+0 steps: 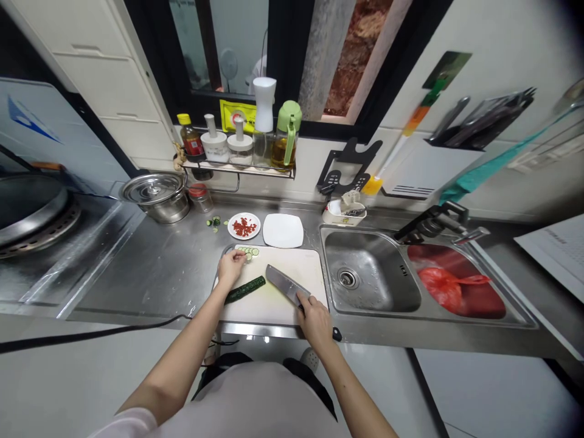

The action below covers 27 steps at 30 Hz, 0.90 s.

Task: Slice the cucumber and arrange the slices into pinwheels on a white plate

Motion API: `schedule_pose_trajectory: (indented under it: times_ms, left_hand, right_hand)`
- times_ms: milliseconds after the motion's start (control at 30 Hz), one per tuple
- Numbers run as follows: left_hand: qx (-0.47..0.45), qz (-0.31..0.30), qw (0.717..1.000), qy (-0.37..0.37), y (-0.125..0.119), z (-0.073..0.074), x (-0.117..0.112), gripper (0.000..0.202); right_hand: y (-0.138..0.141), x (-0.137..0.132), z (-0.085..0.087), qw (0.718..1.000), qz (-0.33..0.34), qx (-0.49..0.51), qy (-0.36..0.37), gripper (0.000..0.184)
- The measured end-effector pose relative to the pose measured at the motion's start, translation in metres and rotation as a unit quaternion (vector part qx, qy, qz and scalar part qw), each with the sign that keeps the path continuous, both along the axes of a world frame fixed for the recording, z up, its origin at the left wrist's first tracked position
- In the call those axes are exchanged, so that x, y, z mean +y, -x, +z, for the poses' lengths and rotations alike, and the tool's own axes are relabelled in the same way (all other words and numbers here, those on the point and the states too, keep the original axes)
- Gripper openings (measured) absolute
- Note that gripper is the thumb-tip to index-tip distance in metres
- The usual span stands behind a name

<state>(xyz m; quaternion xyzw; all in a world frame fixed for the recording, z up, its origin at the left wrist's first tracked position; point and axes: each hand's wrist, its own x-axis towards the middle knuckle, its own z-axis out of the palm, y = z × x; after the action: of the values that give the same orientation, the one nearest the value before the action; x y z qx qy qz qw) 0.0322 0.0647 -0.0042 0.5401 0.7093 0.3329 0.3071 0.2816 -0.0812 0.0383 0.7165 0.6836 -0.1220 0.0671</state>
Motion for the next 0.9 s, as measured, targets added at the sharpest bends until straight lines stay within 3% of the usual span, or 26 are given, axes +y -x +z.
schedule_pose_trajectory:
  times_ms: [133, 333, 667, 900]
  left_hand:
    - [0.047, -0.027, 0.998, 0.040, -0.002, -0.005, 0.019, 0.016]
    - [0.106, -0.054, 0.989, 0.090, -0.027, -0.008, 0.037, 0.016]
    - [0.219, -0.087, 0.972, 0.015, -0.039, -0.021, 0.045, 0.021]
    - [0.237, -0.096, 0.967, 0.003, -0.038, -0.028, 0.050, 0.020]
  right_hand:
    - [-0.001, -0.002, 0.000, 1.000, -0.011, 0.004, -0.009, 0.048]
    - [0.001, -0.003, -0.001, 1.000, -0.012, 0.015, -0.019, 0.047]
    - [-0.004, -0.003, -0.008, 0.999, -0.023, 0.021, -0.019, 0.048]
    - [-0.003, 0.000, -0.009, 0.999, -0.026, 0.031, -0.021, 0.049]
